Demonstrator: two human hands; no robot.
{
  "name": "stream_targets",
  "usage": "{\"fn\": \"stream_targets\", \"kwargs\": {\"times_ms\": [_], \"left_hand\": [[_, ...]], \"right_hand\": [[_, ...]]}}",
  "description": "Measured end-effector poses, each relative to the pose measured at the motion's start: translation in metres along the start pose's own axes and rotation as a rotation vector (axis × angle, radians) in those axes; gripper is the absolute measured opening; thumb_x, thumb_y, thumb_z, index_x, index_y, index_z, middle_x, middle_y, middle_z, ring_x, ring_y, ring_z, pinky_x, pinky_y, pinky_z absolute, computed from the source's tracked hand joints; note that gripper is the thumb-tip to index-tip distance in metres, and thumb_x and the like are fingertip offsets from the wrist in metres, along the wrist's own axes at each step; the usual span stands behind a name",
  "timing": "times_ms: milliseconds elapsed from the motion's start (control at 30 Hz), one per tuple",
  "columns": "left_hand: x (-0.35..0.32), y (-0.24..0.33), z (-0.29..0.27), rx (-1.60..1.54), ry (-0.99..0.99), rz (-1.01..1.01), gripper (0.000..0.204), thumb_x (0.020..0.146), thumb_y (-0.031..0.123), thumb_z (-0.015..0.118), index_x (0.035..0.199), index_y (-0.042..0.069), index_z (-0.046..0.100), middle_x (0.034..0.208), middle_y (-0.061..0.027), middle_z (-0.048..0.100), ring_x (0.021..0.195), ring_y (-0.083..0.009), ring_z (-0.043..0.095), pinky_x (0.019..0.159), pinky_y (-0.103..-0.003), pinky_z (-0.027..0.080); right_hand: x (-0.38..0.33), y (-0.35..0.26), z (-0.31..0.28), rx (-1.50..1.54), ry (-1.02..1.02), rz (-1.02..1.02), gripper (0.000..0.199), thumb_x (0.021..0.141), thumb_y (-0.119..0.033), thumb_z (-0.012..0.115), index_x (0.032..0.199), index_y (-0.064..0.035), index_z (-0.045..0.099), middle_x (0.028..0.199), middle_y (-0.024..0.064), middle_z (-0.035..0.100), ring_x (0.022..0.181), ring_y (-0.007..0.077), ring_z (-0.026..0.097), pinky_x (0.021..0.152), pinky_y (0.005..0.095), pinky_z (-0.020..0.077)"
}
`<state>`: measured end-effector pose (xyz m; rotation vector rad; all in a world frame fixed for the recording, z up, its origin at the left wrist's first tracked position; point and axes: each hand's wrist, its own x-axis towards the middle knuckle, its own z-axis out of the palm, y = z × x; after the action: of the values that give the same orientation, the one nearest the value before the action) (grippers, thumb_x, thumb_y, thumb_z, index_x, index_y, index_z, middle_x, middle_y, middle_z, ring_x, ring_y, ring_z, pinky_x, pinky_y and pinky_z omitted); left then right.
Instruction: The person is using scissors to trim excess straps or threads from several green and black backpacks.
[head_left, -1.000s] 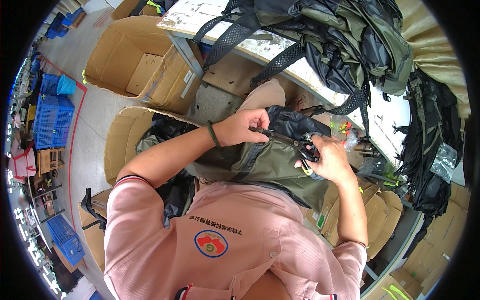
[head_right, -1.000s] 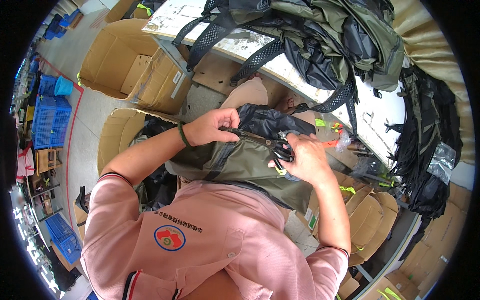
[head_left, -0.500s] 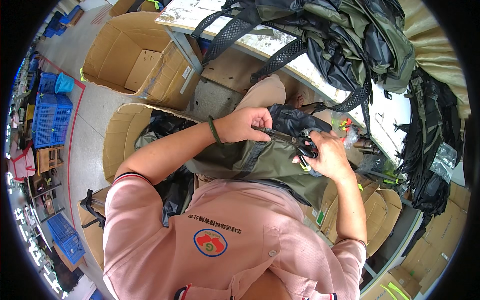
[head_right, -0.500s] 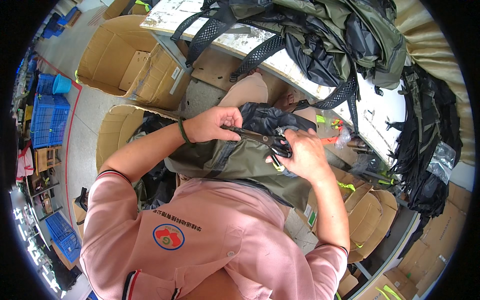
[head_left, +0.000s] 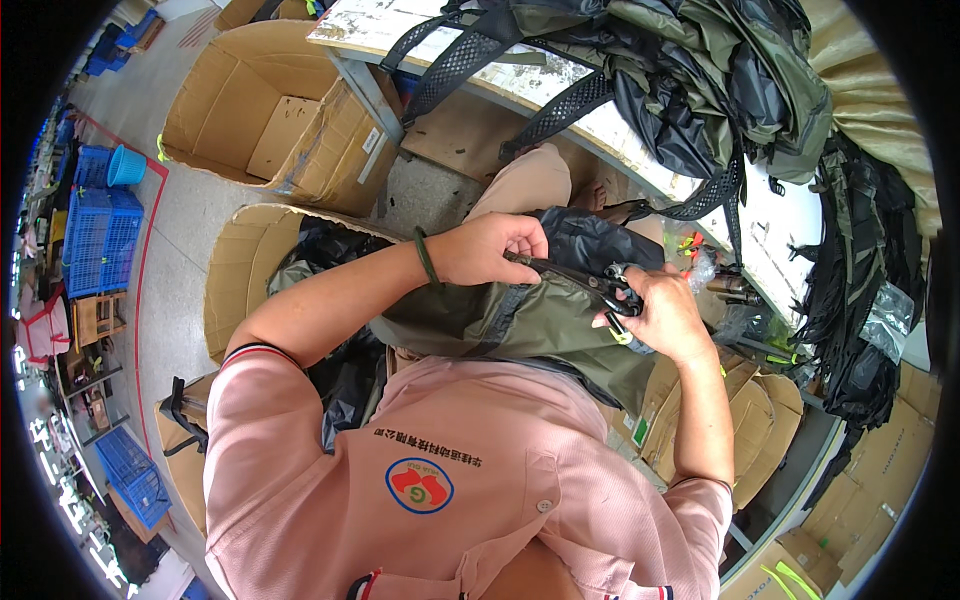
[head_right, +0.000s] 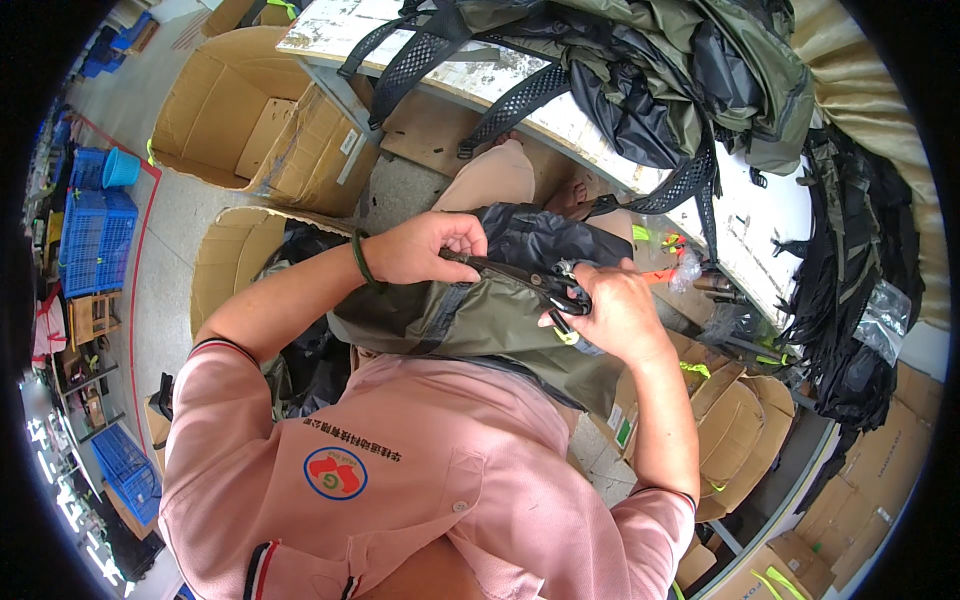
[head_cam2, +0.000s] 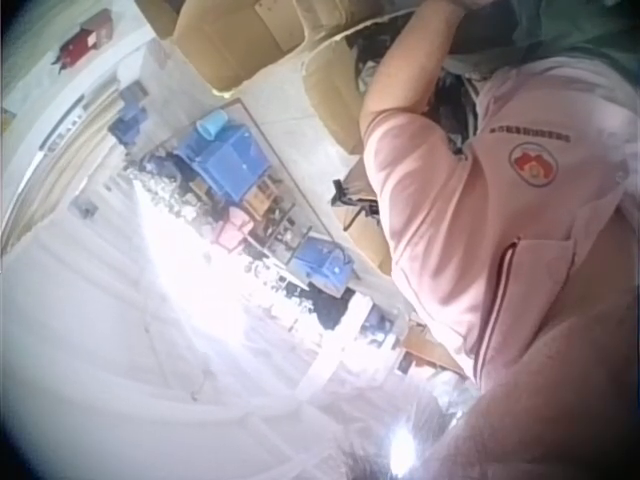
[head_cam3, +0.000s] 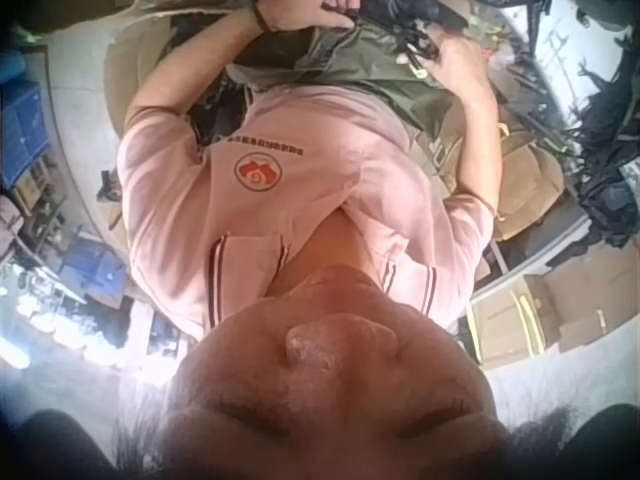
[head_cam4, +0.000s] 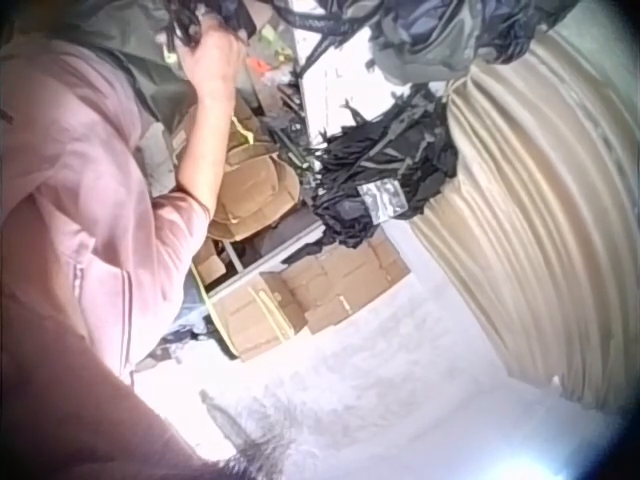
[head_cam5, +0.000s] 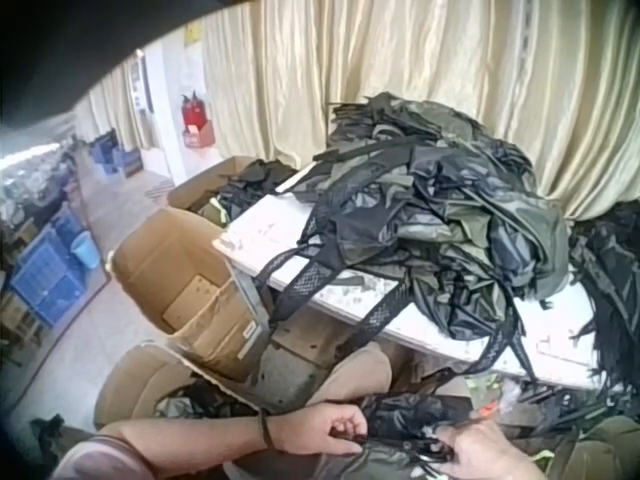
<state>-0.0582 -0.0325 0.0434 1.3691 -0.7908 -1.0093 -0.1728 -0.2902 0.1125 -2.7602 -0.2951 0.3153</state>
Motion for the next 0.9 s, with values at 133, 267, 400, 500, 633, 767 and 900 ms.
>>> {"fn": "stream_targets", "kwargs": {"times_ms": [133, 267, 400, 500, 633, 767, 900], "left_hand": [[0.0, 0.004, -0.001, 0.113, 0.031, 0.049, 0.021, 0.079, 0.008, 0.072, 0.094, 0.004, 0.058, 0.085, 0.0, 0.059, 0.078, -0.0082, 0.052, 0.076, -0.025, 0.045], [0.0, 0.011, 0.001, 0.177, 0.018, 0.048, 0.021, 0.078, 0.007, 0.071, 0.094, 0.003, 0.058, 0.084, -0.0011, 0.059, 0.078, -0.0089, 0.053, 0.075, -0.026, 0.046], [0.0, 0.014, 0.004, 0.267, 0.027, 0.083, 0.023, 0.077, 0.008, 0.071, 0.094, 0.003, 0.057, 0.083, -0.0031, 0.06, 0.078, -0.0113, 0.054, 0.074, -0.027, 0.046], [-0.001, 0.012, 0.005, 0.292, 0.072, 0.151, 0.024, 0.076, 0.009, 0.071, 0.095, 0.002, 0.057, 0.083, -0.0049, 0.06, 0.077, -0.0138, 0.055, 0.073, -0.028, 0.046], [-0.001, 0.014, 0.004, 0.319, 0.068, 0.134, 0.024, 0.076, 0.009, 0.07, 0.095, 0.003, 0.057, 0.083, -0.0057, 0.059, 0.077, -0.0153, 0.055, 0.073, -0.029, 0.046], [-0.001, 0.018, 0.006, 0.341, 0.071, 0.167, 0.026, 0.075, 0.007, 0.07, 0.096, 0.003, 0.056, 0.081, -0.0059, 0.057, 0.075, -0.0154, 0.053, 0.072, -0.029, 0.046], [-0.001, 0.021, 0.008, 0.359, 0.052, 0.168, 0.029, 0.075, 0.005, 0.068, 0.1, 0.003, 0.054, 0.078, -0.006, 0.054, 0.073, -0.0158, 0.051, 0.07, -0.029, 0.045]], "right_hand": [[0.0, -0.004, -0.005, 0.036, -0.041, 0.007, 0.052, 0.061, -0.047, 0.082, 0.077, -0.0047, 0.057, 0.069, 0.0116, 0.063, 0.069, 0.0328, 0.062, 0.07, 0.039, 0.042], [-0.001, -0.006, -0.004, -0.005, -0.046, 0.013, 0.053, 0.057, -0.044, 0.085, 0.075, -0.004, 0.056, 0.071, 0.0069, 0.064, 0.069, 0.0297, 0.063, 0.073, 0.0367, 0.0413], [-0.002, -0.009, -0.006, -0.007, -0.046, 0.011, 0.053, 0.057, -0.044, 0.085, 0.076, -0.0039, 0.056, 0.071, 0.0067, 0.064, 0.07, 0.0291, 0.063, 0.072, 0.0369, 0.0412], [-0.005, -0.008, -0.007, -0.012, -0.022, 0.01, 0.054, 0.057, -0.045, 0.085, 0.076, -0.0038, 0.056, 0.07, 0.0068, 0.064, 0.069, 0.0291, 0.063, 0.072, 0.0371, 0.0411], [-0.009, -0.007, -0.007, 0.053, -0.037, 0.062, 0.053, 0.058, -0.046, 0.084, 0.077, -0.0044, 0.057, 0.07, 0.0081, 0.064, 0.07, 0.0295, 0.063, 0.073, 0.0368, 0.0407], [-0.011, -0.006, -0.004, 0.032, -0.034, 0.062, 0.054, 0.056, -0.043, 0.086, 0.078, -0.0031, 0.057, 0.07, 0.0075, 0.066, 0.069, 0.0291, 0.064, 0.07, 0.0379, 0.0457], [-0.011, -0.009, -0.002, 0.071, -0.021, 0.045, 0.053, 0.056, -0.042, 0.086, 0.078, -0.0031, 0.057, 0.07, 0.0085, 0.065, 0.069, 0.0302, 0.063, 0.07, 0.0379, 0.0458]]}}
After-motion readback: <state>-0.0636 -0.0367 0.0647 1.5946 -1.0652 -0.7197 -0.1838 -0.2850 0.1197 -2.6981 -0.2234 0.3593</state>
